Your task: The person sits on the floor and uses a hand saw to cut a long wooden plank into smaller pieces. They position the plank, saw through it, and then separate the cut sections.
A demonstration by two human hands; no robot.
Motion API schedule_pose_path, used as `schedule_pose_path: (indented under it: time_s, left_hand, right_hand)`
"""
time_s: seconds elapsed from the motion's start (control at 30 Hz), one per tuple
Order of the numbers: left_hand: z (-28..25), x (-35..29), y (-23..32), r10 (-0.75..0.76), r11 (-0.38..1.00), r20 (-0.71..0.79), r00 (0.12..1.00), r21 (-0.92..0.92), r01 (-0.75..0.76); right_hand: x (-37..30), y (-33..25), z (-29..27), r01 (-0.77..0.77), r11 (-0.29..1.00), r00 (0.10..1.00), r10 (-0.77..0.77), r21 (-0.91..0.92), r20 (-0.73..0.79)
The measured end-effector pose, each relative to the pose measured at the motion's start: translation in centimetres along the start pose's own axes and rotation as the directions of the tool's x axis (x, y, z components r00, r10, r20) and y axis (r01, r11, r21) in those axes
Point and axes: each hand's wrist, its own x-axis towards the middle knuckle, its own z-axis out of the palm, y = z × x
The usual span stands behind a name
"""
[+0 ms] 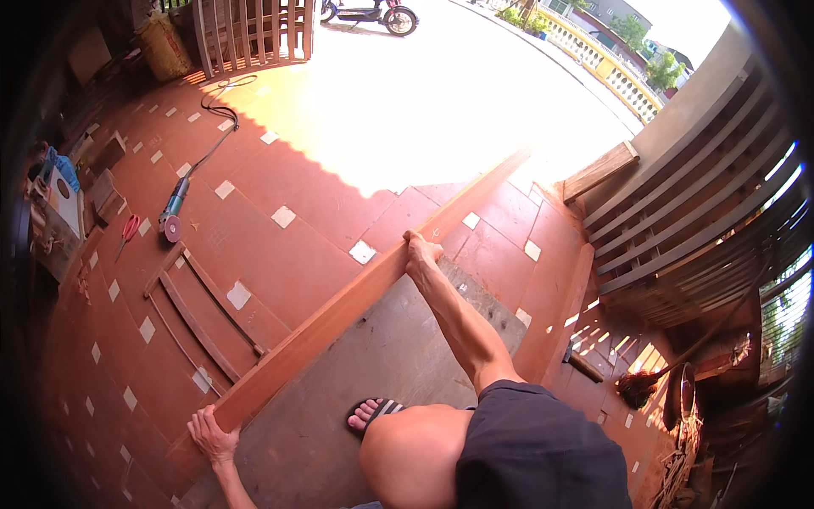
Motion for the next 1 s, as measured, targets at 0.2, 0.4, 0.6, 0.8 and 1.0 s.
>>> schedule_pose_path:
  time_s: [0.2, 0.4, 0.6, 0.8, 1.0]
  left_hand:
    - [-4.2, 7.7, -6.4, -0.105, 0.975, -0.100, 0.989, 0.183, 0.123]
    - [-9.0, 14.5, -7.4, -0.418, 0.905, -0.106, 0.902, 0.043, 0.424]
    - [-14.1, 23.5, -2.6, -0.290, 0.836, -0.064, 0.955, -0.504, 0.220]
    - [-29.8, 28.7, -2.0, -0.136, 0.863, -0.373, 0.918, -0.499, -0.075]
    - [-44.7, 32.8, 5.6, -0.298, 0.582, -0.491, 0.819, -0.773, -0.251]
  right_hand:
    - [-13.0, -11.7, 0.0, 0.013, 0.886, 0.939, -0.171, 0.464, 0.299]
    - [-27.4, -23.7, -1.4, 0.186, 0.571, 0.709, -0.641, 0.800, 0.293]
    - [-33.7, -38.5, -2.3, 0.301, 0.279, 0.323, -0.930, 0.912, 0.178]
    - [-46.8, -44.2, -1.4, 0.547, -0.008, 0.107, -0.991, 0.837, -0.079]
    - [-54.5, -44.4, -3.3, 0.683, -0.203, -0.207, -0.975, 0.701, -0.081]
